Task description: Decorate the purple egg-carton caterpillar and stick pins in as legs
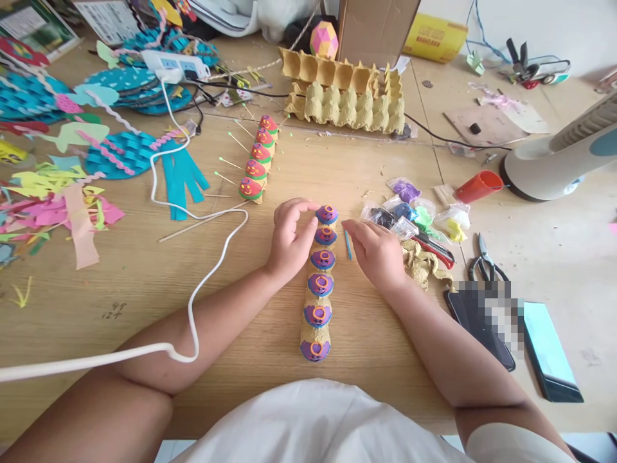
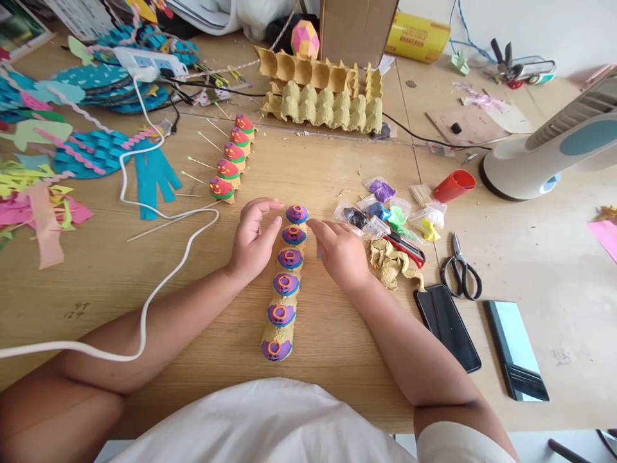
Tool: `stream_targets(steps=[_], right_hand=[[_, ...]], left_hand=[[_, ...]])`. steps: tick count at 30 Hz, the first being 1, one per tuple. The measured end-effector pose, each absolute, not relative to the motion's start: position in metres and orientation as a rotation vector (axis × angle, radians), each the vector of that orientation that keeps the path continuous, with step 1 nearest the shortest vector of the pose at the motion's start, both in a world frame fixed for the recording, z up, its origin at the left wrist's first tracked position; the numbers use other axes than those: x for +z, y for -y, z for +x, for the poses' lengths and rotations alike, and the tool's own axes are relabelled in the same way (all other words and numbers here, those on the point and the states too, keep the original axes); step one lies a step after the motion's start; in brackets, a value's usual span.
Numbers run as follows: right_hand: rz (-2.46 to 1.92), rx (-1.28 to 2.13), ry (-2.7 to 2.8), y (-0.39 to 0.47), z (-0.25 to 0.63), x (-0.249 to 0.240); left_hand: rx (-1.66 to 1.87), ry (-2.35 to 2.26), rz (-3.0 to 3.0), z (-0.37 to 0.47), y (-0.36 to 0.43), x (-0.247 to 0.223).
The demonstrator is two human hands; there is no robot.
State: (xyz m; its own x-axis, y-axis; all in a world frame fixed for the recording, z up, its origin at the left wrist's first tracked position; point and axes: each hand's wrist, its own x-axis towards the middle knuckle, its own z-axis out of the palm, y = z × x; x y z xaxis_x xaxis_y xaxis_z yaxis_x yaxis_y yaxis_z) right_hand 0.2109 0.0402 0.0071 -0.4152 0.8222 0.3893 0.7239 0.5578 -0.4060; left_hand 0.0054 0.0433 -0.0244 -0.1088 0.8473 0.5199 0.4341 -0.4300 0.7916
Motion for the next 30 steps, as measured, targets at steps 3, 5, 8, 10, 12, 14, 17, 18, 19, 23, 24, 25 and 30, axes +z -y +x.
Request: stream_targets(steps=[3,5,8,10,12,14,17,18,19,23,24,25,30], right_hand=[[-1.268,0.434,2.066,-0.036,0.204,0.008],[-1.27,0.684,1.901,-0.035,0.199,0.009],[-1.234,1.08,1.598,-0.036,0.196,0.009],[-1.203,1.23,1.425,-0.039,0.196,0.009],[-1.16,1.298,1.308,-0.042,0.197,0.009],[-1.109,1.329,1.243,-0.043,0.197,0.009],[-1.076,1.34,1.217,-0.043,0.197,0.009],[-1.082,1.331,1.22,-0.043,0.196,0.008],[-1.091,1.316,1.226,-0.043,0.195,0.007],[-1.118,1.22,1.273,-0.043,0.194,0.003],[-1.126,1.184,1.298,-0.043,0.194,0.002],[-1.137,1.144,1.334,-0.042,0.195,0.001],[-1.278,0.838,1.696,-0.037,0.199,0.0]], left_hand=[[1.525,-1.401,1.86,0.007,-0.04,-0.018],[1.515,-1.382,1.896,0.007,-0.038,-0.014],[1.508,-1.373,1.918,0.007,-0.036,-0.013],[1.513,-1.377,1.905,0.007,-0.037,-0.013],[1.526,-1.379,1.885,0.006,-0.038,-0.015],[1.537,-1.378,1.872,0.005,-0.039,-0.016],[1.537,-1.375,1.874,0.005,-0.039,-0.016],[1.536,-1.375,1.879,0.005,-0.039,-0.016],[1.534,-1.38,1.885,0.004,-0.039,-0.017],[1.509,-1.431,1.908,0.004,-0.039,-0.017],[1.505,-1.438,1.91,0.004,-0.039,-0.017],[1.505,-1.437,1.91,0.004,-0.039,-0.017],[1.511,-1.427,1.889,0.005,-0.038,-0.015]])
